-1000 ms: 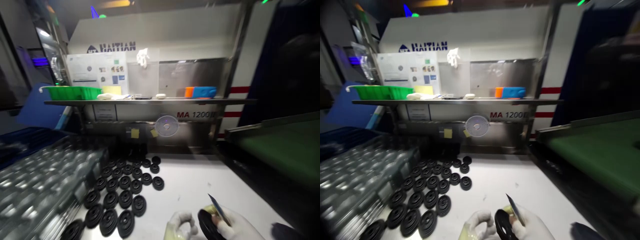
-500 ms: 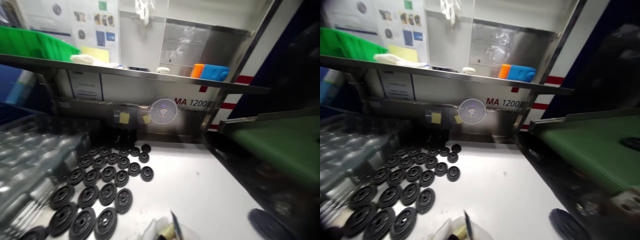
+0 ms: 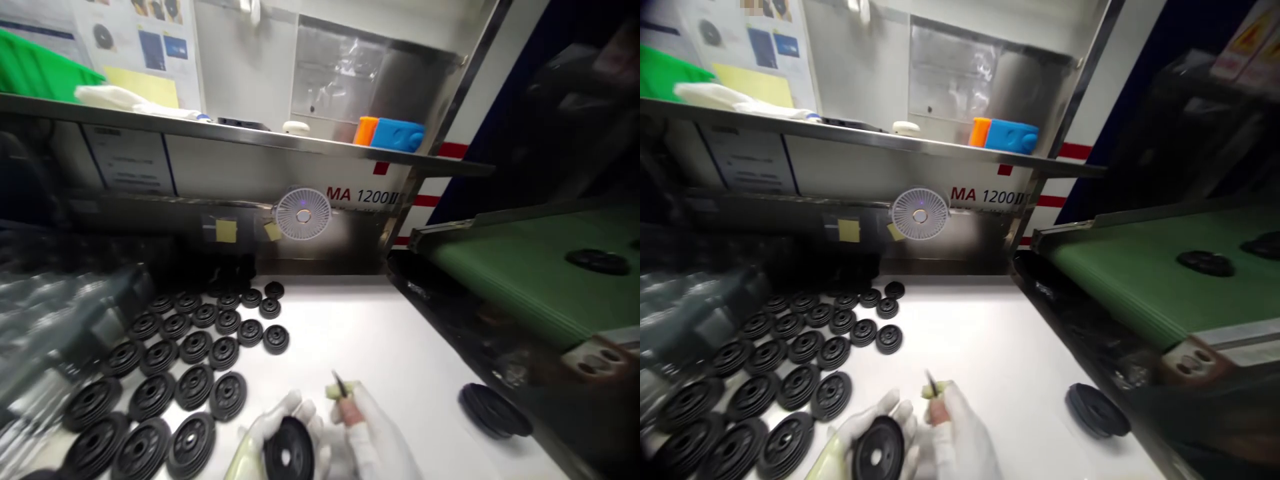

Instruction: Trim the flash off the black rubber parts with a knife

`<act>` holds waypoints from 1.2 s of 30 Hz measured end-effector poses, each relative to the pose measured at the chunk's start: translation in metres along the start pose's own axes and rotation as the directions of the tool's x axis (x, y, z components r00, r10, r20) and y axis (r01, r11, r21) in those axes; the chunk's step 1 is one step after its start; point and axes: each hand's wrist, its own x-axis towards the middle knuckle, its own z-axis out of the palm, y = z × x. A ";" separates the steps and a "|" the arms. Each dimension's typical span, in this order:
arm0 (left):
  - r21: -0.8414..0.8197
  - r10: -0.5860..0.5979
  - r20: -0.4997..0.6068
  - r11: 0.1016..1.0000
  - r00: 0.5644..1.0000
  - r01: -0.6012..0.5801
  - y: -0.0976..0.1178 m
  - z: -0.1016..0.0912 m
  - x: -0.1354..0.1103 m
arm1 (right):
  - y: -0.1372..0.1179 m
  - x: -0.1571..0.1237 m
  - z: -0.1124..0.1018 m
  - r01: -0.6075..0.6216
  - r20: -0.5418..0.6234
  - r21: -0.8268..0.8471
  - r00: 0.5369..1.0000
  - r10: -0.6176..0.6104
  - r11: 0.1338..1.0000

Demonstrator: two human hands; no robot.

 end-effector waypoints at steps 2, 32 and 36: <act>-0.213 -0.079 -0.011 0.974 0.997 0.075 0.017 0.007 -0.003 | -0.002 -0.003 -0.010 0.075 0.075 0.011 0.994 -0.075 0.997; -0.304 0.144 0.020 0.944 0.989 -0.131 0.036 0.037 -0.006 | -0.002 -0.023 0.043 0.253 0.010 -0.412 0.962 -0.273 0.875; -0.276 0.111 0.072 0.957 0.991 -0.087 0.037 0.030 -0.005 | 0.003 -0.017 0.037 0.245 -0.025 -0.403 0.960 -0.278 0.882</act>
